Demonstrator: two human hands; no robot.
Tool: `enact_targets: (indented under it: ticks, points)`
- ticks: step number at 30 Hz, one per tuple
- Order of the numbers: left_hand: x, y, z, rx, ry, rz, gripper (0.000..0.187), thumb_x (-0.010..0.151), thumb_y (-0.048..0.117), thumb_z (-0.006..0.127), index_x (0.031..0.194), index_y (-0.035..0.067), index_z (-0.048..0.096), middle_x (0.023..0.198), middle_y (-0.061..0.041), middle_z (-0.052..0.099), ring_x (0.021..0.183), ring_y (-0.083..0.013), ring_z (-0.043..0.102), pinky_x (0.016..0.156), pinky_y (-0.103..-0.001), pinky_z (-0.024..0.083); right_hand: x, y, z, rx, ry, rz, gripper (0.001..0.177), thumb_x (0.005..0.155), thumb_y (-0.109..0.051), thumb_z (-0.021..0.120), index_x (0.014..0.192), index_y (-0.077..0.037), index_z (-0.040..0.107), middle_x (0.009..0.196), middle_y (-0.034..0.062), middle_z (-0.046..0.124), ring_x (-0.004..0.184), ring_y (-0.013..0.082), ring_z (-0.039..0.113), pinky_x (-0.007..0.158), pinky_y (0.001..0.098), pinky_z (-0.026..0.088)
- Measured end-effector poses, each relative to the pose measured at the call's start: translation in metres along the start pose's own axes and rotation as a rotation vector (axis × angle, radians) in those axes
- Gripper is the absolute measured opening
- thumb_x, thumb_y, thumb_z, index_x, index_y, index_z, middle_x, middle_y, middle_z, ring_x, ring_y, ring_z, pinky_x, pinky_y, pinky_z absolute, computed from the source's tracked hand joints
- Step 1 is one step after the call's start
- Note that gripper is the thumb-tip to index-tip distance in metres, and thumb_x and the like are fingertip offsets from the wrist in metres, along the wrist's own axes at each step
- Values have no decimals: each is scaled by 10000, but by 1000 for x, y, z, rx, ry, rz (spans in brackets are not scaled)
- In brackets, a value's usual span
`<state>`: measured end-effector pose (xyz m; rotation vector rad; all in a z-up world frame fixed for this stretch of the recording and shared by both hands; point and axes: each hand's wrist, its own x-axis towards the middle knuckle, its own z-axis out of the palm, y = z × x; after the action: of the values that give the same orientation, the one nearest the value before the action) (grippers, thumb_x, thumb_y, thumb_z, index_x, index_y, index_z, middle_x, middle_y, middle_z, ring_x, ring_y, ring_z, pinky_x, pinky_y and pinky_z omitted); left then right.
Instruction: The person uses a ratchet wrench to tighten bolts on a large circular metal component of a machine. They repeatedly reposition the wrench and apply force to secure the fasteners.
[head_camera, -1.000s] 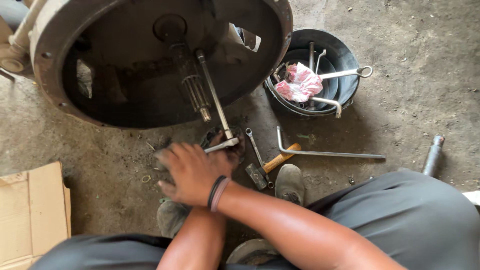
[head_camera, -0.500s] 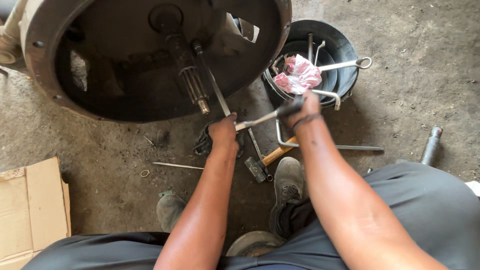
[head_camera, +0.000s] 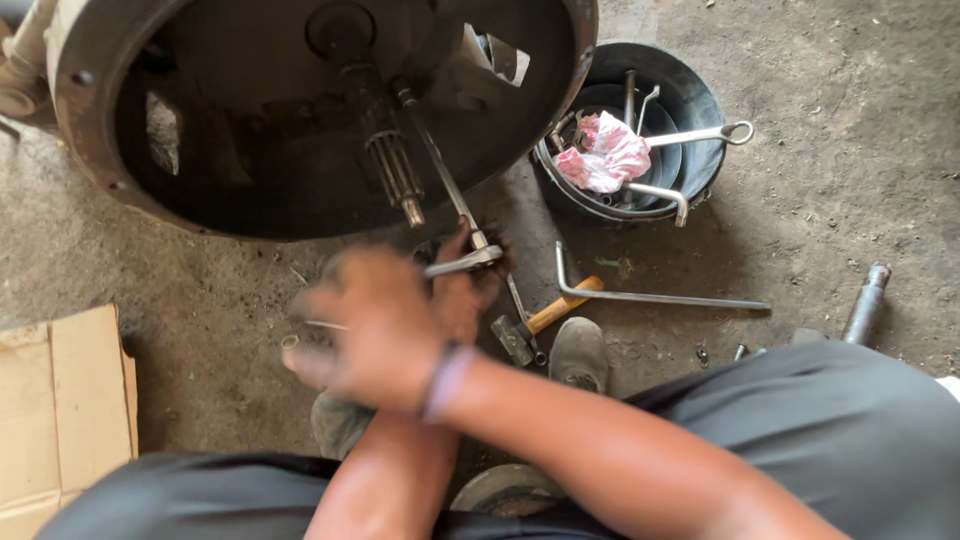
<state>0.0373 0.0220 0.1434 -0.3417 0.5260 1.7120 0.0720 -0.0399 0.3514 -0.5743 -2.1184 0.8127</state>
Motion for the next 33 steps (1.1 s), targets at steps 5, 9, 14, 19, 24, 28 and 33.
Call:
enact_targets:
  ticks: [5,9,14,19,24,28,33]
  points:
    - [-14,21,-25,-18,-55,49,249,917,220,686,1023,-1,638,882,-173,667,753,-323,675,644,-464,582,-21,42,43,133,-256,-23,415,897,-235,679,1264,-41,673,931,118,637,891,299,636,847,464,518]
    - [14,27,2,270,245,60,191,881,140,686,1001,-3,650,872,-154,670,736,-301,665,619,-453,559,29,106,-17,906,389,310,251,995,-329,543,993,-103,653,853,37,650,763,164,614,694,309,525]
    - [23,21,20,417,490,109,156,829,28,708,967,-29,663,864,-135,675,727,-272,661,601,-437,555,38,211,-115,651,805,618,150,995,-215,563,1026,-74,602,850,52,579,695,152,549,603,295,480]
    - [27,23,8,583,522,227,138,819,39,734,898,-67,693,842,-133,684,701,-249,652,602,-400,537,-16,258,-97,1082,1063,1330,172,923,-217,529,1088,-191,573,868,4,582,668,163,572,593,365,508]
    - [19,16,-18,472,309,203,145,885,93,732,1004,16,702,864,-97,646,749,-232,622,653,-414,525,24,149,-52,559,973,653,237,956,-272,592,1091,-78,600,908,64,612,751,198,582,650,342,454]
    - [-12,7,-39,393,-160,308,273,929,59,651,1200,84,648,996,-81,677,938,-193,656,897,-429,572,7,29,-1,93,131,94,383,873,-317,705,1136,-44,648,1038,134,659,974,319,628,883,436,475]
    - [-2,30,-34,10,81,-24,216,947,178,624,1114,45,593,884,-130,667,846,-297,672,814,-499,588,-9,58,19,245,-64,137,390,800,-350,762,1024,-44,668,958,148,694,922,324,710,841,408,557]
